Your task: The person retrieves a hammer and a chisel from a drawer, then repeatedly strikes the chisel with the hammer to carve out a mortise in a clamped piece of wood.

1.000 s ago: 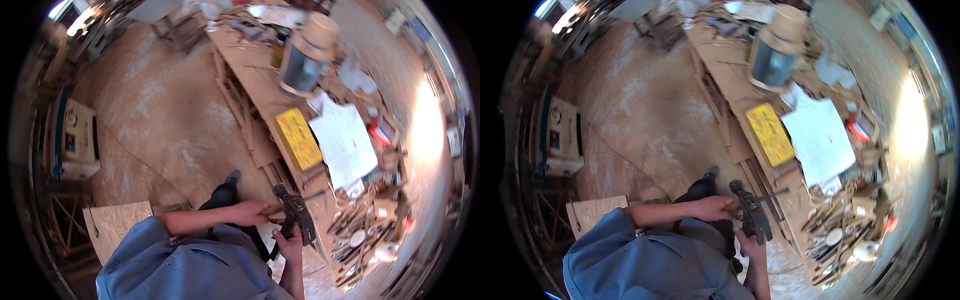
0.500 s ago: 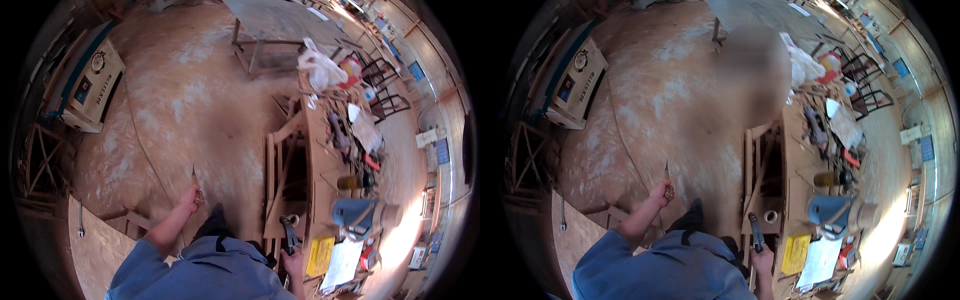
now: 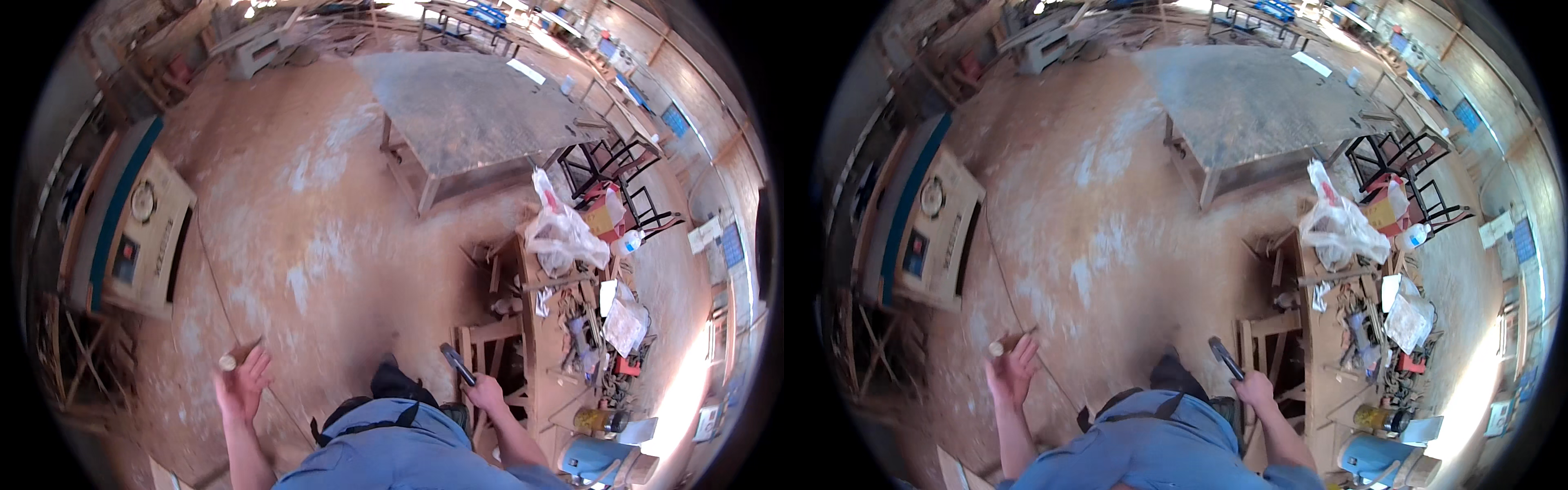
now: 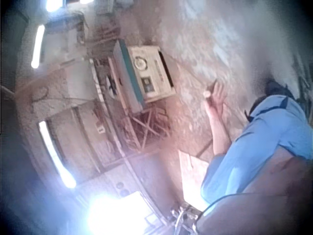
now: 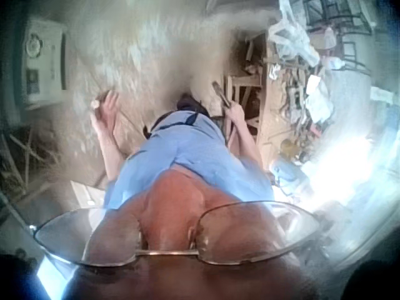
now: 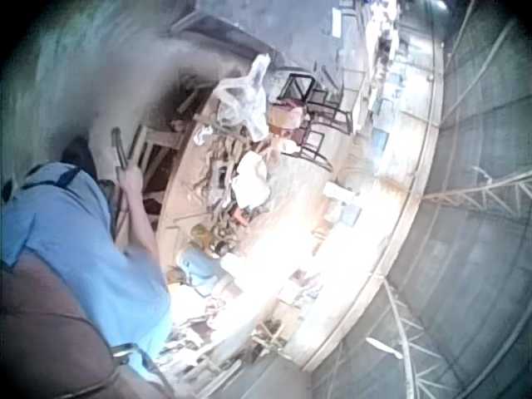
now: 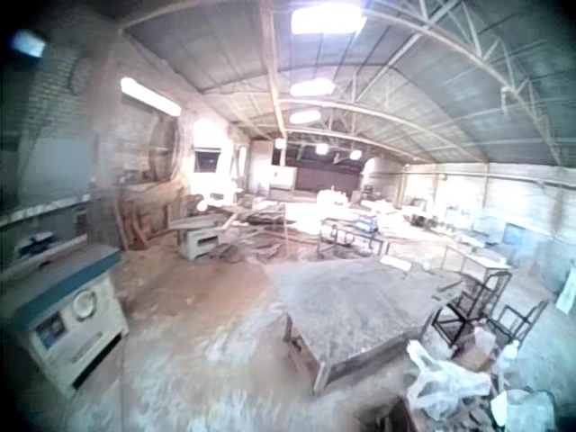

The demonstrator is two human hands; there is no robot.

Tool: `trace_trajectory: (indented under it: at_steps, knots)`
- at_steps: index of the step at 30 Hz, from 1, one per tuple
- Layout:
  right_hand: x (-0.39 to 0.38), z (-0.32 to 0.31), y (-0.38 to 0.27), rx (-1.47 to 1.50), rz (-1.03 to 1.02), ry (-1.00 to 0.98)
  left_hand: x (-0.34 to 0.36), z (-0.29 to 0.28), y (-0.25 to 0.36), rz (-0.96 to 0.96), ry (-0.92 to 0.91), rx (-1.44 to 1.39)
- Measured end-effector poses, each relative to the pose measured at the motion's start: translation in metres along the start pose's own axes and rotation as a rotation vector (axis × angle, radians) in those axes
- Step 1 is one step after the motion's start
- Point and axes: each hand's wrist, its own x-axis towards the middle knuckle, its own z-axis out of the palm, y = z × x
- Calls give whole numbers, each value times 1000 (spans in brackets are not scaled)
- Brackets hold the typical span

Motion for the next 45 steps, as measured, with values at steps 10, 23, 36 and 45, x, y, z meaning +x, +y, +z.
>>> trace_trajectory:
  at_steps: [10, 23, 36, 45]
  knots:
    - [259, -129, -337, -84, -243, -162, 236, -41, 132, 83, 817, 1729]
    - [515, -209, -621, -22, -206, -151, 744, 38, 247, 191, 560, 1751]
    - [836, -417, -921, 530, -207, -332, 1086, -33, 264, -887, 588, 1593]
    - [1062, -481, -1007, 967, 171, -281, 1454, 72, 279, -760, 449, 1618]
